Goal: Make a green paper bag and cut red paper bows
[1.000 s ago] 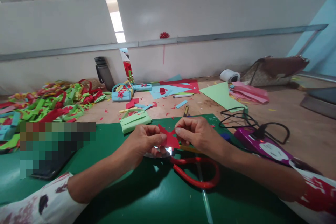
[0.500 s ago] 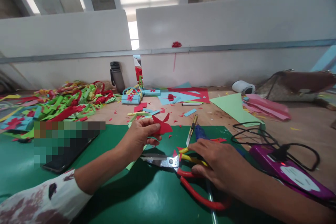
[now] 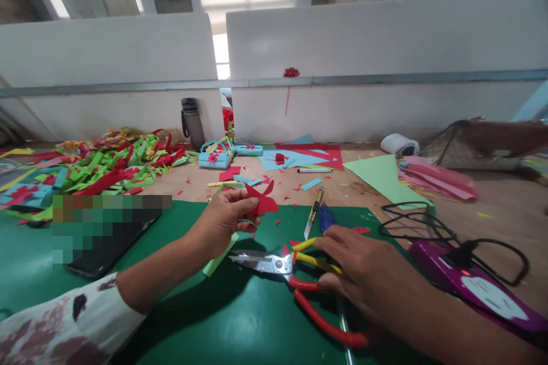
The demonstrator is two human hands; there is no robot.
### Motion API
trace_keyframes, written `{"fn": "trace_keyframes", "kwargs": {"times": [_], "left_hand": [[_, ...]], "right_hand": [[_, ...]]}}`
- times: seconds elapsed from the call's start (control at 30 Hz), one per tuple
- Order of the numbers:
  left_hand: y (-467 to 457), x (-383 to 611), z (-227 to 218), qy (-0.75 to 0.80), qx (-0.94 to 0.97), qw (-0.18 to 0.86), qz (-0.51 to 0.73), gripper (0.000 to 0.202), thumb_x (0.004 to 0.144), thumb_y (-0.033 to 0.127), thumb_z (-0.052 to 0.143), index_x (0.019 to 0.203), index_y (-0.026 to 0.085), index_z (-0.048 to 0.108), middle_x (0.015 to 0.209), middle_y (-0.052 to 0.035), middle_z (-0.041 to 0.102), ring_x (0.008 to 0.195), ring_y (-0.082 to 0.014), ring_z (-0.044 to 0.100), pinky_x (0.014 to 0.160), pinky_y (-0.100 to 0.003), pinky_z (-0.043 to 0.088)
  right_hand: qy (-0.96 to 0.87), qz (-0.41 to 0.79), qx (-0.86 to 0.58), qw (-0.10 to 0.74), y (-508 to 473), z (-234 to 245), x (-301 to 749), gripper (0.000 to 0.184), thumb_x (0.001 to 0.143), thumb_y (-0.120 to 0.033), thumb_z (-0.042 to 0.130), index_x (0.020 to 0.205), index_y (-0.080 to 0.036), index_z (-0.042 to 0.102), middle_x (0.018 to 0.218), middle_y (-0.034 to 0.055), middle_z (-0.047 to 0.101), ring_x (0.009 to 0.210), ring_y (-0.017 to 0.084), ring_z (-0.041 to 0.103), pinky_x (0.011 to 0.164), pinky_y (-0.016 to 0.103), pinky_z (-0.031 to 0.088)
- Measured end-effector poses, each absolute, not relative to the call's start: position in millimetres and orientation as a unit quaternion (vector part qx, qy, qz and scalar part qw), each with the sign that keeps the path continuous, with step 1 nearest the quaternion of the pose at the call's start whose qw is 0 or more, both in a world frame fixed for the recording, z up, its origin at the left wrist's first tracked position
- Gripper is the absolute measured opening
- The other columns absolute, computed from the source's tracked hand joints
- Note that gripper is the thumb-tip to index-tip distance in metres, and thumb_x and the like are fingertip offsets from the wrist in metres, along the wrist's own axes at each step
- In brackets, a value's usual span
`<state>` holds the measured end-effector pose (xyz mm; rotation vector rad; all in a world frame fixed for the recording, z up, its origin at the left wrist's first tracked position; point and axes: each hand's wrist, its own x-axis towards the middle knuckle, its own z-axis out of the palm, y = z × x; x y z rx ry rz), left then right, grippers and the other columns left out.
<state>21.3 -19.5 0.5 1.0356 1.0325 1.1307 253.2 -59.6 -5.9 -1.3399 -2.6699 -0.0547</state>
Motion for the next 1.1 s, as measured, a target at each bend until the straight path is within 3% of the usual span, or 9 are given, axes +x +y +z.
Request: {"fn": "trace_keyframes", "kwargs": {"times": [0.2, 0.4, 0.67, 0.9, 1.1], "left_hand": [[-17.6, 21.3, -8.7, 0.441, 0.442, 0.616, 0.481, 0.021, 0.069, 0.022, 0.069, 0.068, 0.014, 0.050, 0.060, 0.0019, 0.056, 0.052, -0.0091, 0.055, 0.048, -0.022, 0.047], [-16.7, 21.9, -11.1, 0.439, 0.444, 0.620, 0.475, 0.020, 0.069, 0.021, 0.069, 0.068, 0.014, 0.050, 0.060, 0.0025, 0.055, 0.052, -0.0089, 0.055, 0.048, -0.022, 0.046], [-17.1, 21.9, -9.8, 0.437, 0.441, 0.623, 0.476, 0.019, 0.070, 0.022, 0.068, 0.070, 0.014, 0.051, 0.062, 0.0020, 0.056, 0.052, -0.0088, 0.054, 0.048, -0.023, 0.047], [-17.7, 22.8, -8.0, 0.434, 0.448, 0.616, 0.481, 0.022, 0.068, 0.023, 0.070, 0.068, 0.014, 0.051, 0.060, 0.0017, 0.056, 0.051, -0.0088, 0.054, 0.048, -0.022, 0.047], [-19.2, 22.4, -1.5, 0.439, 0.438, 0.613, 0.489, 0.024, 0.064, 0.023, 0.073, 0.068, 0.014, 0.051, 0.059, 0.0018, 0.055, 0.051, -0.0090, 0.054, 0.047, -0.021, 0.047]], "right_hand": [[-0.893, -0.063, -0.438, 0.078, -55.0, -8.8, 259.8, 0.023, 0.069, -0.013, 0.067, 0.092, -0.018, 0.063, 0.087, 0.0076, 0.062, 0.077, 0.026, 0.060, 0.063, 0.038, 0.050], [-0.899, -0.040, -0.424, 0.098, -59.1, -11.4, 260.1, 0.020, 0.075, -0.019, 0.065, 0.095, -0.019, 0.063, 0.082, 0.0061, 0.064, 0.075, 0.026, 0.061, 0.063, 0.040, 0.049], [-0.903, 0.104, -0.406, 0.089, -63.6, -11.5, 253.8, 0.051, 0.070, -0.011, 0.067, 0.117, -0.025, 0.053, 0.110, 0.0052, 0.064, 0.095, 0.025, 0.061, 0.077, 0.040, 0.050], [-0.901, 0.121, -0.390, 0.149, -63.6, -21.5, 248.6, 0.056, 0.062, -0.008, 0.070, 0.115, -0.018, 0.057, 0.109, 0.0082, 0.065, 0.097, 0.024, 0.060, 0.084, 0.036, 0.048], [-0.898, 0.115, -0.386, 0.177, -63.0, -16.4, 248.2, 0.046, 0.067, -0.013, 0.067, 0.112, -0.021, 0.059, 0.106, 0.0062, 0.066, 0.095, 0.023, 0.060, 0.082, 0.037, 0.048]]}}
